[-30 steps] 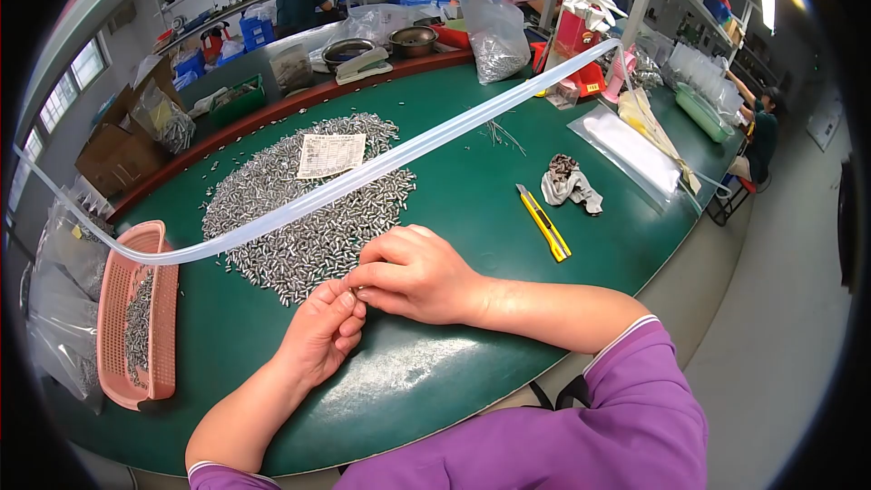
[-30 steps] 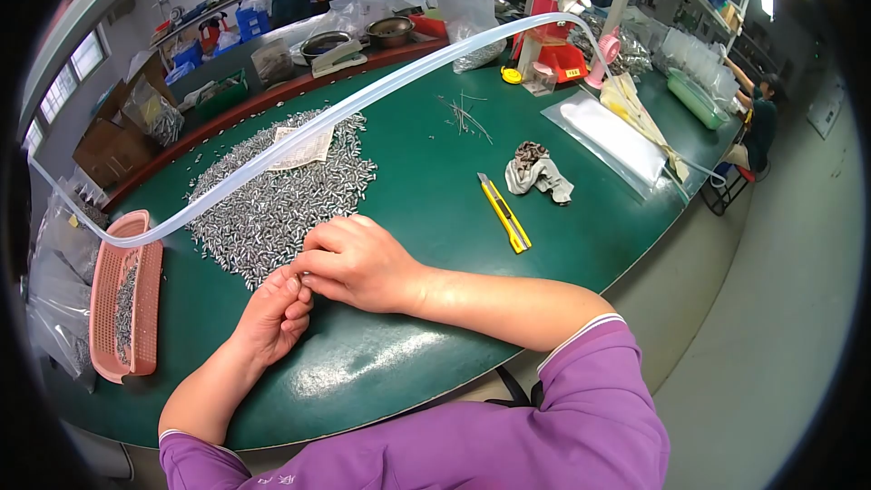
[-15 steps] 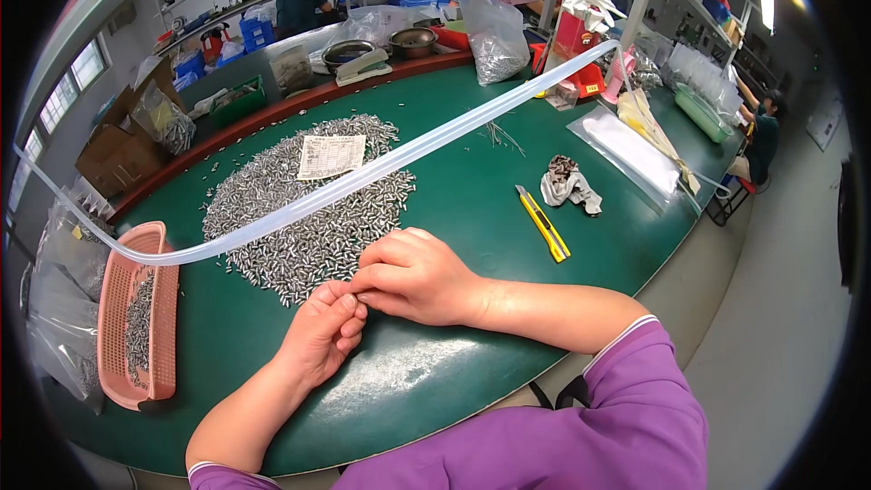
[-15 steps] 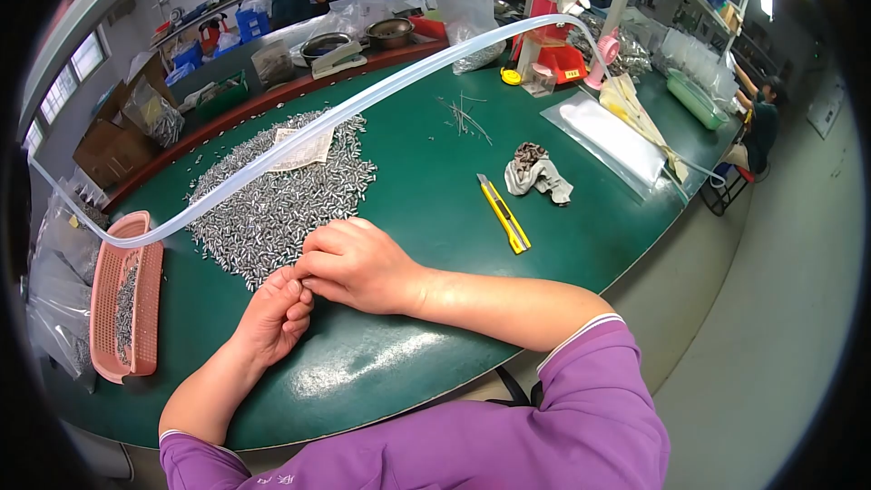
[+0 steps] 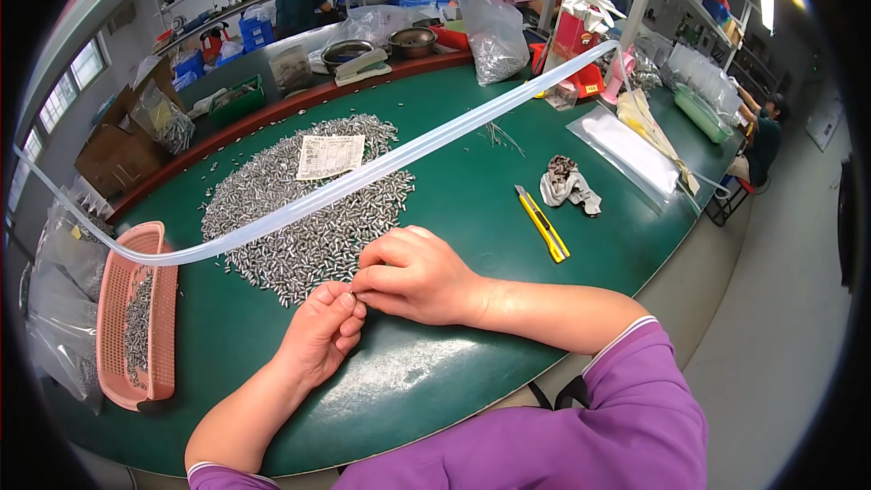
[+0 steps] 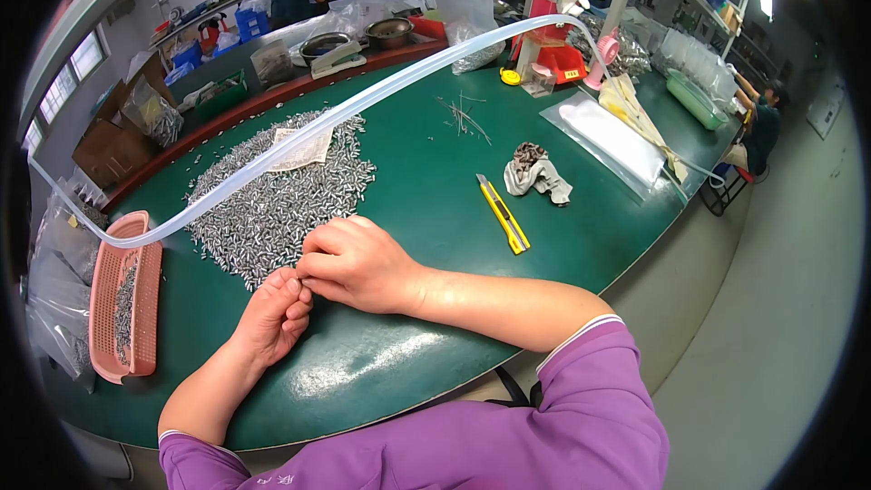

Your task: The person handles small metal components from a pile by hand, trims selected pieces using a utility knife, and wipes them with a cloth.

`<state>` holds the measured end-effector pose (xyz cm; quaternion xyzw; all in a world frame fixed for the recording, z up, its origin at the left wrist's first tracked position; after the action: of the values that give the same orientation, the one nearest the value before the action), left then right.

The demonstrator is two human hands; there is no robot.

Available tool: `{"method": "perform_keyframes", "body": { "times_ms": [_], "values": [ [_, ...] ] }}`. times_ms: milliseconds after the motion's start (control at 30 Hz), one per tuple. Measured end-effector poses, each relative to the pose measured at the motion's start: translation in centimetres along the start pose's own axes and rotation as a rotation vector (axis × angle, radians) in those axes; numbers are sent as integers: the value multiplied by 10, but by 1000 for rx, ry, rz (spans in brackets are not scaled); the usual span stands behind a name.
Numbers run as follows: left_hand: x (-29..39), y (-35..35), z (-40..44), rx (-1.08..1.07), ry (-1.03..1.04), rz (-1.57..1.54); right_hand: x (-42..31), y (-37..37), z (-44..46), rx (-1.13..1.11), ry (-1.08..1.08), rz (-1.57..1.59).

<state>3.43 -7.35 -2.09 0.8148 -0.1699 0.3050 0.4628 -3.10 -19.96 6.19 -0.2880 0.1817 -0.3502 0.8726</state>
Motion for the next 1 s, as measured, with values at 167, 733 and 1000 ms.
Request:
{"method": "perform_keyframes", "body": {
  "times_ms": [167,733,1000],
  "values": [
    [2,1,0,9,2,8,0,0,1,4,-8,-14],
    [0,0,1,8,30,109,0,4,-2,5,12,64],
    [5,2,0,3,77,140,2,5,-3,19,36,93]
  ]
}}
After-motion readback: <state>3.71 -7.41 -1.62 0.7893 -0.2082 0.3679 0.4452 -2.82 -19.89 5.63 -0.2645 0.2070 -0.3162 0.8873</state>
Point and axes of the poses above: each hand's wrist, its own z-axis towards the middle knuckle, its own y-axis out of the palm, x = y × z, the point moved 6 cm from there along z, towards the middle knuckle, and after that the axes turned 11 degrees about -y, right-handed, at the moved point
